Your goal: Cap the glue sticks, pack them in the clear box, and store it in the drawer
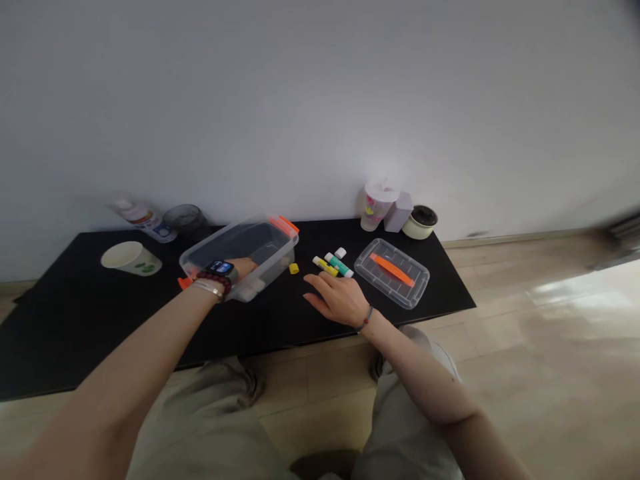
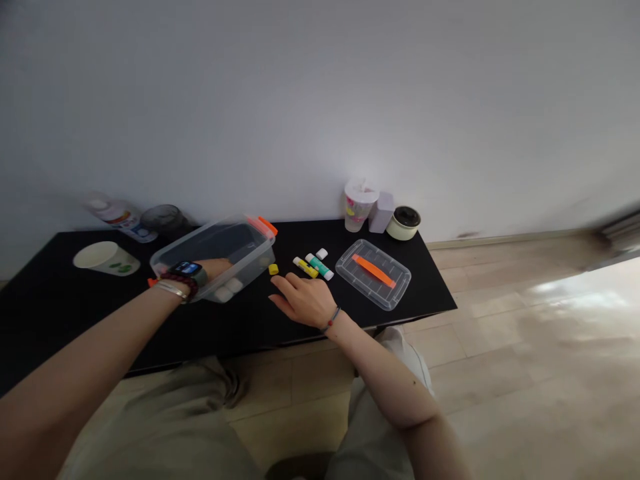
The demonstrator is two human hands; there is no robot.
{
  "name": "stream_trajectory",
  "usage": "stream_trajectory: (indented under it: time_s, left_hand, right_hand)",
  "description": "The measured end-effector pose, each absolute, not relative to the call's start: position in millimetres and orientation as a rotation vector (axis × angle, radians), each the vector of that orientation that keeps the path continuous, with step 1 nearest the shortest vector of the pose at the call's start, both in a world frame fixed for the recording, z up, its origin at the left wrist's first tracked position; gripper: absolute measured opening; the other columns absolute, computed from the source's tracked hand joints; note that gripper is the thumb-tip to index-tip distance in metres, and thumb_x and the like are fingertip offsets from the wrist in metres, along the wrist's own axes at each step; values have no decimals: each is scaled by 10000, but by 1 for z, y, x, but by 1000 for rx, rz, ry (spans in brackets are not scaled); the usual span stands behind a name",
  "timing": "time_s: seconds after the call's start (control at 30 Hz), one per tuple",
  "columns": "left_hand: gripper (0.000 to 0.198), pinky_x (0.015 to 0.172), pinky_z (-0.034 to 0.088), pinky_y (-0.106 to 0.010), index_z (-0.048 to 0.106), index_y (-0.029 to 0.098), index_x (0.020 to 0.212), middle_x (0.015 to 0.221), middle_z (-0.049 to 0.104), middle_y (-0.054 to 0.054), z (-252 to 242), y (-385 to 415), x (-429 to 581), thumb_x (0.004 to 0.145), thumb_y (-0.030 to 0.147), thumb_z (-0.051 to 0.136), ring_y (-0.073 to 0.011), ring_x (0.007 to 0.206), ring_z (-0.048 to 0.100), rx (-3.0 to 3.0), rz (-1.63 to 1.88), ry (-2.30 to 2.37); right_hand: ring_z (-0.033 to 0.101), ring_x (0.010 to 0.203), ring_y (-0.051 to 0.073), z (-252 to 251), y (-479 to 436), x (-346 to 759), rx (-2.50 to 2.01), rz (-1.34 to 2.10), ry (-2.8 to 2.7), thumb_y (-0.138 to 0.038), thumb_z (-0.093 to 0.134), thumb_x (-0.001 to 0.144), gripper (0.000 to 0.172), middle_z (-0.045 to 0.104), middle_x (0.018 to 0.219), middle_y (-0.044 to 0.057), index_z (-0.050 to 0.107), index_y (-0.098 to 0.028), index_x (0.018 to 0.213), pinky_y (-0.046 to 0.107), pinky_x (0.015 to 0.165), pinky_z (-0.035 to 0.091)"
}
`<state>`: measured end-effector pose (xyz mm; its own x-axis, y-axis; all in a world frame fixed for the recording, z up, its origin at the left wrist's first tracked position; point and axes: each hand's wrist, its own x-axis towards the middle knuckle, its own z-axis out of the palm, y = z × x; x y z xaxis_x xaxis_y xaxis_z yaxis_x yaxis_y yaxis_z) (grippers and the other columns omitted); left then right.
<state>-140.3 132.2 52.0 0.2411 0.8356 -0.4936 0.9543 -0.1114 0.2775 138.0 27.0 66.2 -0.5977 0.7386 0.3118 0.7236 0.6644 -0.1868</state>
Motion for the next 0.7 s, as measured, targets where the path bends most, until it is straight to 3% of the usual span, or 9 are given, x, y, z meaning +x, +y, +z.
stream_trajectory:
  time_s: [0.1,0.17,0.27,0.33,0.5,0.7]
  left_hand:
    - [246,710,543,-373,740,159,793,777,745,-102,56,138,-142,659,363,705,-287,744,688,1820,-480,1524]
    - [337,780,536,-376,747,169,931,949,761,-119,67,139,-141,622,301,717,-319,884,698,1889,-479,1580]
    - [432,897,501,-392,694,188,1146,1230,692,-136,91,125,-132,727,237,603,-334,1108,643,2094,-264,1789]
    - [455,967,466,-380,638,210,1238,1315,646,-102,106,103,-121,818,192,464,-292,1186,600,2231,60,1787]
    - [380,977,468,-368,647,192,1178,1186,693,-79,98,42,-87,885,260,414,-251,1070,638,2132,562,1572]
    - [312,949,482,-371,683,209,1082,1118,714,-82,28,16,-66,900,269,437,-241,1028,652,2019,373,1383]
  right_hand:
    - [634,759,137,64,29,138,-1171,67,-2554,-396,397,1031,342,686,1032,59,603,-197,1220,260,564,340]
    - [634,775,144,64,31,139,-1218,80,-2580,-394,398,1031,329,688,1034,60,626,-199,1165,254,578,348]
    - [642,828,158,65,37,145,-1365,108,-2590,-390,397,1028,320,684,1079,72,641,-200,1108,244,597,366]
    - [650,859,166,64,43,151,-1520,136,-2560,-385,393,1025,318,671,1122,88,633,-200,1124,235,602,378]
    - [666,901,188,53,63,165,-1894,155,-2458,-381,380,1019,327,632,1167,107,593,-212,1201,239,645,442]
    - [669,969,219,23,80,168,-2068,148,-2468,-327,421,1002,323,578,1254,135,547,-195,1269,276,677,490]
